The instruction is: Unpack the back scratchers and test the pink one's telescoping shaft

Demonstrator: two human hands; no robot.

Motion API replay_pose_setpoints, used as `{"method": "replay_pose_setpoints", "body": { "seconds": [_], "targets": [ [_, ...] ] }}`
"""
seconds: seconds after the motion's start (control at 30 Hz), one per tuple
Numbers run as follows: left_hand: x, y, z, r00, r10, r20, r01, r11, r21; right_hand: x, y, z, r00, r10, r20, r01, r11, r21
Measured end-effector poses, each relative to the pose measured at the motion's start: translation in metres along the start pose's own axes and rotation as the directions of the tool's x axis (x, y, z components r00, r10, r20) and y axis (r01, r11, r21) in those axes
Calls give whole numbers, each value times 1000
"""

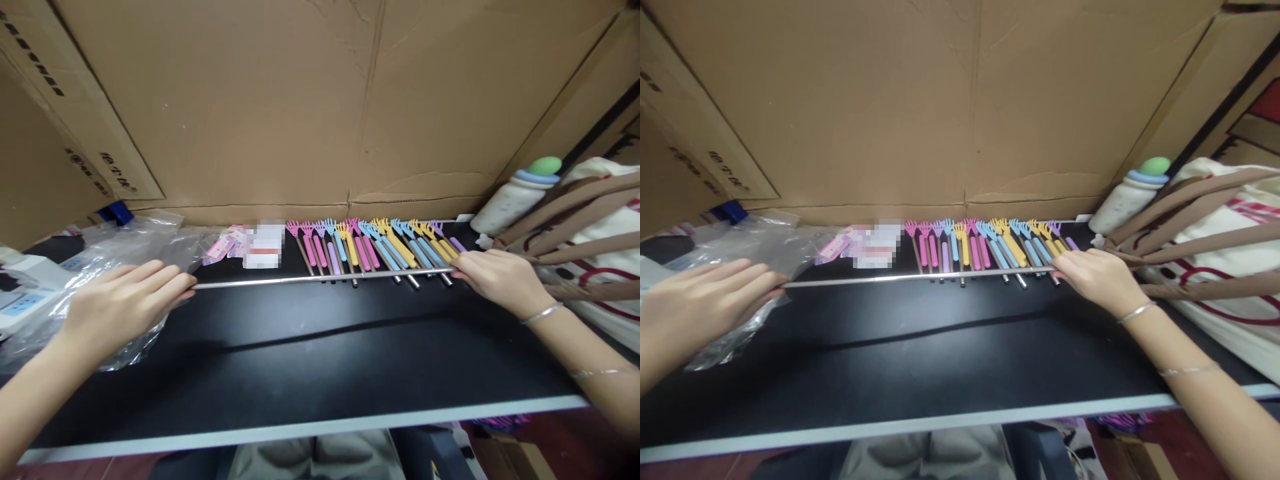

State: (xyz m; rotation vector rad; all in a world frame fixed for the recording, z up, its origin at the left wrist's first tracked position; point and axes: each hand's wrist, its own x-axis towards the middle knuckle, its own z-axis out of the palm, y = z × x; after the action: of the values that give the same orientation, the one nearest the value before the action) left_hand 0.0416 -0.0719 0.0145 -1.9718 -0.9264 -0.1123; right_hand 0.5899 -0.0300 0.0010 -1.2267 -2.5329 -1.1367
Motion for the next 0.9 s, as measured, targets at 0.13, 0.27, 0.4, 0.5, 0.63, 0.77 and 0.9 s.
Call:
{"method": "replay_pose_setpoints", "body": {
  "seconds": [0.13, 0.27, 0.4, 0.5, 0.63, 0.77, 0.9],
  "targets": [
    [-5, -7, 1, 1000, 3, -25, -3, 1000, -18, 1, 2, 3, 999, 26, 25, -25, 1000, -8],
    [-10, -10, 5, 999, -2, -48, -2, 996, -85, 2, -7, 2, 1000, 23, 8, -24, 999, 42],
    [-23, -13, 7, 998, -6, -70, -1, 995, -103, -9, -14, -2, 998, 25, -58, -19, 994, 103],
    [-31, -16, 5, 993, -27, -114, 14, 993, -118, -21, -12, -4, 996, 40, -77, -31, 993, 111],
    [-29, -19, 4, 986, 12, -164, -33, 991, -132, -28, -4, -5, 992, 124, 13, -124, 984, 125],
    [-14, -11, 5, 983, 60, -176, -80, 991, -111, -13, -17, -12, 996, 88, 11, -89, 990, 107],
    [17, 14, 1, 978, 99, -184, -129, 979, -156, 22, -61, -27, 997, -19, -70, 32, 982, 189]
  ]
}}
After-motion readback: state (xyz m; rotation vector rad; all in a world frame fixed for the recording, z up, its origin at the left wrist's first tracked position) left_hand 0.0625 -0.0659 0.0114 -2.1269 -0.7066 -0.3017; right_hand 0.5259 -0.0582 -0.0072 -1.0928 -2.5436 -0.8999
